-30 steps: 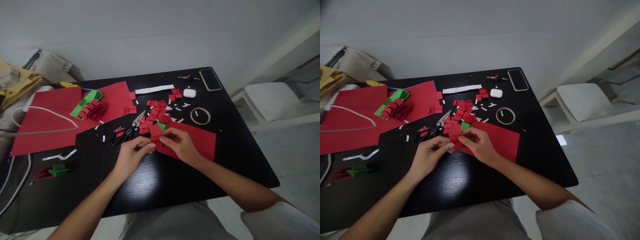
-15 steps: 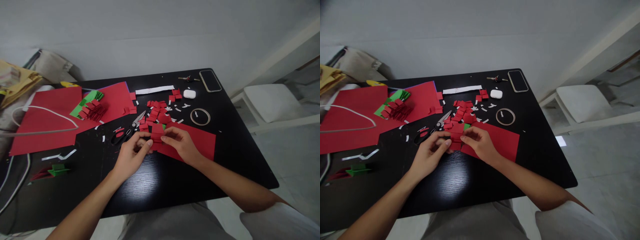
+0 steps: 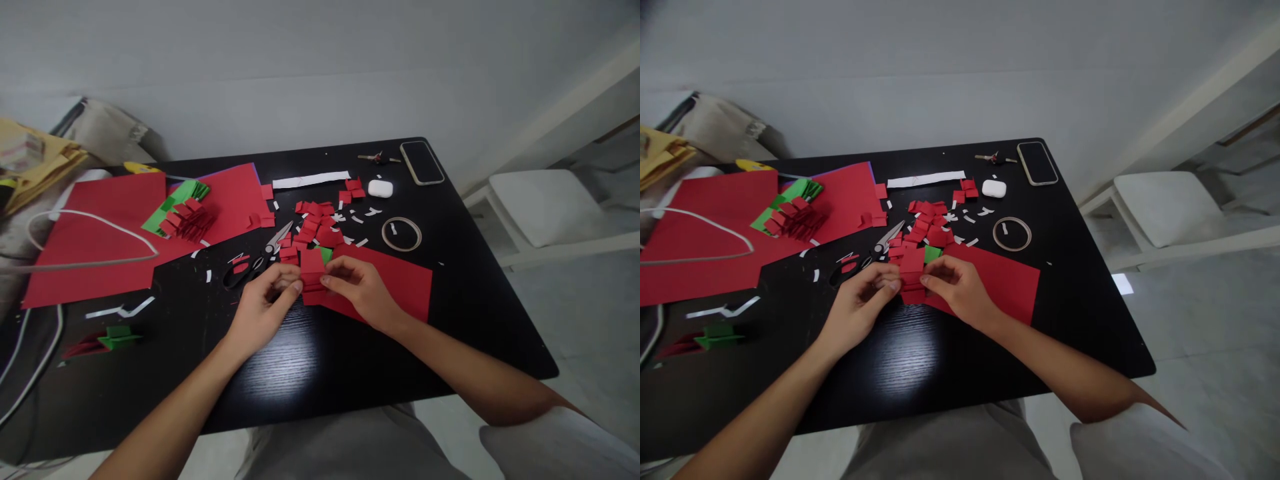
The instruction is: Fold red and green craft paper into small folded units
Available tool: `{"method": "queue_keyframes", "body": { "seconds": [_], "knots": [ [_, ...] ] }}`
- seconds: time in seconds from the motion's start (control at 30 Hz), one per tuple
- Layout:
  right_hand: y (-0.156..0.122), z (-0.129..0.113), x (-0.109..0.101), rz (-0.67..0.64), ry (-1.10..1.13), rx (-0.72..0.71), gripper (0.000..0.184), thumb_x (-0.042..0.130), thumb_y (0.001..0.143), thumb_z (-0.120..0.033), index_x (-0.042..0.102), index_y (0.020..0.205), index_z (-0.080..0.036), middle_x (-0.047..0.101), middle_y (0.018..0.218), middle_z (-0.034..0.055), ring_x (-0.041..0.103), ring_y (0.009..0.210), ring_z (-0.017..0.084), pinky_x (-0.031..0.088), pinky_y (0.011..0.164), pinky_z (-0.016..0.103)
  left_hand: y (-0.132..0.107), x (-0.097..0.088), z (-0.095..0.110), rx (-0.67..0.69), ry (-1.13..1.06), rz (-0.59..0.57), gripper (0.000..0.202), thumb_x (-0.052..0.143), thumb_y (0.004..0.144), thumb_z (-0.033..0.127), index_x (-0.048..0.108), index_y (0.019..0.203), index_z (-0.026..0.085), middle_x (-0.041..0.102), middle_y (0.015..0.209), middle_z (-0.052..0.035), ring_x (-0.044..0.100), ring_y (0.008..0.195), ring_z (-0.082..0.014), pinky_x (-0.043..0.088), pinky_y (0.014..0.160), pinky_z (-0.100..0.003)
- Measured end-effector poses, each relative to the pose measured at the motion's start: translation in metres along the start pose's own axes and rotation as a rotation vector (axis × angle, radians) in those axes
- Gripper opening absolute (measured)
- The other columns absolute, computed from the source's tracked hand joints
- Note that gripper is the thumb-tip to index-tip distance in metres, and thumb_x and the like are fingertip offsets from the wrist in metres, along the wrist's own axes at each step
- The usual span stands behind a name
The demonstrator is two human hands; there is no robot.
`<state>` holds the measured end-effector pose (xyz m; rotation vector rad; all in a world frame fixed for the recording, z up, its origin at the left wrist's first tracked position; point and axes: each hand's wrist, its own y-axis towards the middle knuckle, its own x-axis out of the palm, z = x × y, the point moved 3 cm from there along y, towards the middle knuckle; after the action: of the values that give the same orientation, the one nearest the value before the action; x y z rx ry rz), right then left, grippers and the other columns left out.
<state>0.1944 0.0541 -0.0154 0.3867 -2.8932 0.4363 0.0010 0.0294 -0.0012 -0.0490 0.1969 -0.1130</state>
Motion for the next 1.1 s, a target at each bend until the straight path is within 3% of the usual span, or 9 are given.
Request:
{"method": "queue_keyframes", "body": {
  "seconds": [0.23, 0.4, 0.53, 0.6, 0.73, 0.9, 1.1],
  "knots": [
    [-0.001, -0.002, 0.002, -0.077, -0.004, -0.093, 0.014, 0.085, 0.077, -0.027, 0.076, 0.087, -0.023, 0.076, 0.09, 0.0002, 0.073, 0.089, 0.019, 0.058, 0.093, 0.037, 0.0, 0.0, 0.005, 0.168, 0.002, 0.003, 0.007, 0.072, 0.089, 0.016, 0.075, 0.093, 0.021, 0.075, 0.087, -0.0003, 0.07, 0.079, -0.0132, 0.056, 0.076, -0.025],
    [-0.002, -0.005, 0.003, -0.108, 0.023, -0.161, 0.019, 0.083, 0.077, -0.023, 0.076, 0.095, -0.024, 0.076, 0.102, 0.0023, 0.071, 0.1, 0.021, 0.057, 0.096, 0.038, 0.0, -0.007, 0.009, 0.352, 0.116, 0.073, 0.016, 0.074, 0.087, 0.009, 0.078, 0.09, 0.024, 0.072, 0.111, -0.0038, 0.069, 0.103, -0.0176, 0.055, 0.093, -0.032],
    [-0.004, -0.005, 0.0, 0.022, -0.029, -0.207, 0.013, 0.08, 0.081, -0.025, 0.07, 0.089, -0.023, 0.069, 0.092, 0.0009, 0.066, 0.089, 0.017, 0.056, 0.087, 0.033, -0.003, -0.013, 0.012, 0.479, 0.233, 0.185, 0.02, 0.075, 0.087, 0.008, 0.082, 0.09, 0.027, 0.067, 0.103, -0.0019, 0.066, 0.097, -0.0153, 0.054, 0.086, -0.029],
    [-0.006, -0.005, 0.002, 0.007, -0.01, -0.197, 0.018, 0.08, 0.083, -0.03, 0.064, 0.087, -0.023, 0.065, 0.086, -0.0006, 0.064, 0.08, 0.015, 0.056, 0.08, 0.032, -0.004, -0.013, 0.013, 0.519, 0.27, 0.201, 0.021, 0.075, 0.088, 0.008, 0.081, 0.093, 0.027, 0.068, 0.095, -0.0005, 0.066, 0.089, -0.0137, 0.054, 0.08, -0.027],
    [-0.01, -0.004, 0.009, -0.084, 0.003, -0.182, 0.029, 0.085, 0.081, -0.037, 0.06, 0.089, -0.025, 0.067, 0.088, -0.0006, 0.066, 0.079, 0.016, 0.059, 0.078, 0.032, -0.005, -0.009, 0.016, 0.488, 0.301, 0.188, 0.017, 0.072, 0.092, 0.01, 0.08, 0.094, 0.025, 0.074, 0.094, -0.0014, 0.07, 0.087, -0.0151, 0.055, 0.08, -0.029],
    [-0.01, -0.002, 0.008, -0.062, -0.115, -0.215, 0.025, 0.087, 0.08, -0.036, 0.072, 0.097, -0.025, 0.075, 0.094, 0.0018, 0.072, 0.089, 0.019, 0.062, 0.087, 0.036, -0.007, -0.006, 0.018, 0.417, 0.285, 0.16, 0.016, 0.066, 0.096, 0.015, 0.08, 0.096, 0.024, 0.076, 0.096, -0.0032, 0.071, 0.089, -0.0169, 0.056, 0.082, -0.03],
    [-0.008, 0.002, 0.004, 0.014, -0.179, -0.241, 0.018, 0.085, 0.083, -0.033, 0.079, 0.099, -0.026, 0.079, 0.098, 0.0028, 0.076, 0.092, 0.021, 0.063, 0.086, 0.036, -0.007, 0.002, 0.006, 0.172, 0.075, 0.052, 0.021, 0.07, 0.095, 0.023, 0.071, 0.116, 0.021, 0.076, 0.097, -0.0034, 0.071, 0.085, -0.0152, 0.058, 0.078, -0.027]
  ]
}}
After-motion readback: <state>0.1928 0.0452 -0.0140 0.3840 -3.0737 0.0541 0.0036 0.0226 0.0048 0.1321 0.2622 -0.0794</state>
